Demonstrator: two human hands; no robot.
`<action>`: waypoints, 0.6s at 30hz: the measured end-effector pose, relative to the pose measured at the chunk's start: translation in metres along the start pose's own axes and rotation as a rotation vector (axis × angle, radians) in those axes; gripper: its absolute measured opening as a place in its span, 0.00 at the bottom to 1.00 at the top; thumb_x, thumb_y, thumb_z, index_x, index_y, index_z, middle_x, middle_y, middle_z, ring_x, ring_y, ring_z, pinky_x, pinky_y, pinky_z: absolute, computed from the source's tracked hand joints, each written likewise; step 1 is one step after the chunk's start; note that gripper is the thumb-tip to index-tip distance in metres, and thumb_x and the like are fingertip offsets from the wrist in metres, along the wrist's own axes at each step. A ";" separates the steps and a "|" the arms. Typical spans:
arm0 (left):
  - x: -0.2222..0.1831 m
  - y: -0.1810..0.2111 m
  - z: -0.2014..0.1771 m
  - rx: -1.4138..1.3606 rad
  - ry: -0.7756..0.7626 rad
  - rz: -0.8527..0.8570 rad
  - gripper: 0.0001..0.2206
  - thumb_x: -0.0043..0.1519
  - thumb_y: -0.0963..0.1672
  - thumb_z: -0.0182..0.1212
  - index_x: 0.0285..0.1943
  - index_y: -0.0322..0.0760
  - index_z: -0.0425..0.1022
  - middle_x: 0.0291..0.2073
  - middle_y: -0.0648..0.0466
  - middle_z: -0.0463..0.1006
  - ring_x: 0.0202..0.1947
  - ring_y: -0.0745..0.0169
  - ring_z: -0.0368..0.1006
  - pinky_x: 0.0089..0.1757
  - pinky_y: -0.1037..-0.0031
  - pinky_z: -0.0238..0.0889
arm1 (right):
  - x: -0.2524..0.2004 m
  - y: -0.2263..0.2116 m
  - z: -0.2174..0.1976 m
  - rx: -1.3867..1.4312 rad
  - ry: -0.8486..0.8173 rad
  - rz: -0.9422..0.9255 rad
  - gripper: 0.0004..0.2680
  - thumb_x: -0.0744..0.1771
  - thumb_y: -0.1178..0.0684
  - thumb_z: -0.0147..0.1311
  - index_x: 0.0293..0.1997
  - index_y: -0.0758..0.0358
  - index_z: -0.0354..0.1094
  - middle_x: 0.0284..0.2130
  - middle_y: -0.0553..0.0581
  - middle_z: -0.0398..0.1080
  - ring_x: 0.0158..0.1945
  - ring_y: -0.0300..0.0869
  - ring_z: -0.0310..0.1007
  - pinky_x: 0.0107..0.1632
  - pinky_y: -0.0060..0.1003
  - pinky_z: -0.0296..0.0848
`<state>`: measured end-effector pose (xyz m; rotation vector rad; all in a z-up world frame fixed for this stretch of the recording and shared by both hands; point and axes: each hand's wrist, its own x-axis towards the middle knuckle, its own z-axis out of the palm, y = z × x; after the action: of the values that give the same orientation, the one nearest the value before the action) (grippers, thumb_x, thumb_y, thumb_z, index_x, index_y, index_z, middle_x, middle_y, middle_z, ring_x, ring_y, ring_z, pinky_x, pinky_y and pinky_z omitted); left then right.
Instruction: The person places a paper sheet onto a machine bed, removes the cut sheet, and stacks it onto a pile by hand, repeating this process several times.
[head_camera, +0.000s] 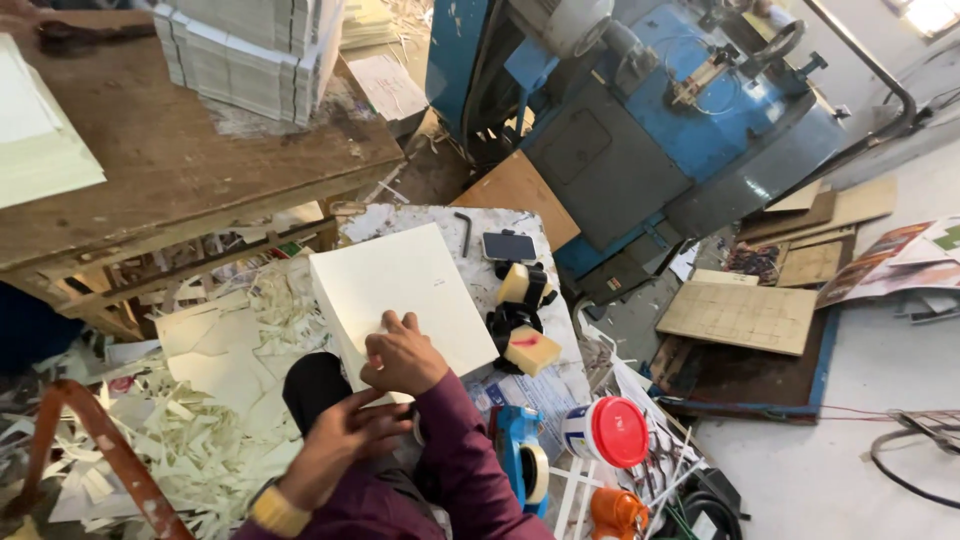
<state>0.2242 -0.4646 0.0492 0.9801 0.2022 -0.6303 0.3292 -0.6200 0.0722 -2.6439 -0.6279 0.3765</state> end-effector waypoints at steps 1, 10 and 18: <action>0.009 -0.005 0.002 0.005 0.004 0.006 0.25 0.61 0.45 0.59 0.67 0.33 0.63 0.54 0.44 0.82 0.50 0.53 0.82 0.47 0.67 0.78 | 0.003 0.008 0.003 0.002 0.004 -0.008 0.07 0.58 0.48 0.59 0.28 0.59 0.71 0.47 0.63 0.64 0.51 0.60 0.60 0.39 0.55 0.73; -0.003 0.009 -0.044 -0.021 0.190 -0.049 0.16 0.66 0.43 0.49 0.61 0.29 0.70 0.48 0.40 0.83 0.42 0.48 0.85 0.38 0.66 0.77 | -0.035 -0.014 -0.030 0.242 0.257 -0.264 0.11 0.66 0.46 0.63 0.44 0.59 0.70 0.42 0.60 0.72 0.50 0.55 0.71 0.54 0.46 0.70; -0.100 0.016 -0.219 0.284 0.827 0.074 0.22 0.69 0.42 0.52 0.74 0.31 0.67 0.44 0.32 0.82 0.35 0.42 0.80 0.36 0.58 0.77 | -0.038 -0.077 0.030 0.411 0.259 -0.417 0.09 0.67 0.53 0.64 0.51 0.58 0.70 0.65 0.60 0.65 0.73 0.58 0.59 0.70 0.50 0.66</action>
<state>0.1785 -0.2376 -0.0176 1.4807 0.8172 -0.1522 0.2578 -0.5655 0.0849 -2.0614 -0.8818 0.0303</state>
